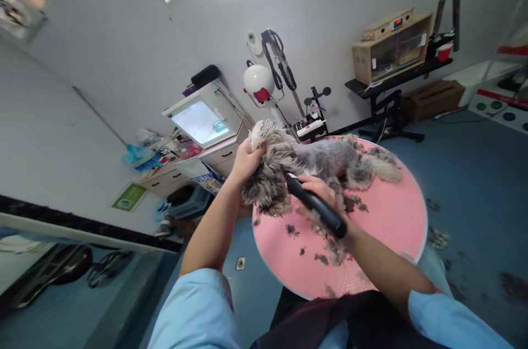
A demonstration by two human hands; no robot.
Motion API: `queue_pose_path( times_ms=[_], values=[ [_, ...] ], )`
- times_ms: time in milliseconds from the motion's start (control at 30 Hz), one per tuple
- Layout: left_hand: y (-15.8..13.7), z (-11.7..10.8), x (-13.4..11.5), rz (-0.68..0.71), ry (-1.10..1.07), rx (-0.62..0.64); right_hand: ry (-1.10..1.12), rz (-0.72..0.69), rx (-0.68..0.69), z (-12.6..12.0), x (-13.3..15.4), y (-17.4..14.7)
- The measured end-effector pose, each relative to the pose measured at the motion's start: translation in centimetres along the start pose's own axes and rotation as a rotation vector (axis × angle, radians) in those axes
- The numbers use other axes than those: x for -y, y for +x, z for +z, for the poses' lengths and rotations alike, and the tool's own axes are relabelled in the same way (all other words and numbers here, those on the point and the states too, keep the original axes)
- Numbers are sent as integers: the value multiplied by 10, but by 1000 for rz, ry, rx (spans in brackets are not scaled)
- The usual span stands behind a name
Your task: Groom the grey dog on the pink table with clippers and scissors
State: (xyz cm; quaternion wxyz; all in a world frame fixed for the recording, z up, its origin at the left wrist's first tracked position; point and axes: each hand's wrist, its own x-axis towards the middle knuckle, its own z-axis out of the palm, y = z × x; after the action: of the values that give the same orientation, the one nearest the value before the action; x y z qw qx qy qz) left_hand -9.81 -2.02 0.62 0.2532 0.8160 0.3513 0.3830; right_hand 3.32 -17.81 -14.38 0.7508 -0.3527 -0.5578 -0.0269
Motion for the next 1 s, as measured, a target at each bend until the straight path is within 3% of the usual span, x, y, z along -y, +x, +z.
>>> queue_pose_path(
  times_ms=[67, 167, 367, 567, 767, 933, 1000],
  values=[
    [-3, 1, 2, 5, -5, -30, -90, -161, 140, 7, 5, 4],
    [-8, 1, 4, 21, -22, -57, -231, -259, 203, 21, 0, 16],
    [-12, -1, 11, 34, -62, -58, -435, -208, 257, 33, -3, 16],
    [-12, -2, 16, 39, -66, -52, -453, -325, 313, 39, 7, 16],
    [-13, 0, 19, 23, -110, -64, -503, -241, 256, 44, 3, 15],
    [-14, 1, 22, 1, -156, -82, -490, -252, 300, 54, 2, 10],
    [-15, 1, 24, -13, -177, -86, -526, -215, 244, 57, 2, 10]
  ],
)
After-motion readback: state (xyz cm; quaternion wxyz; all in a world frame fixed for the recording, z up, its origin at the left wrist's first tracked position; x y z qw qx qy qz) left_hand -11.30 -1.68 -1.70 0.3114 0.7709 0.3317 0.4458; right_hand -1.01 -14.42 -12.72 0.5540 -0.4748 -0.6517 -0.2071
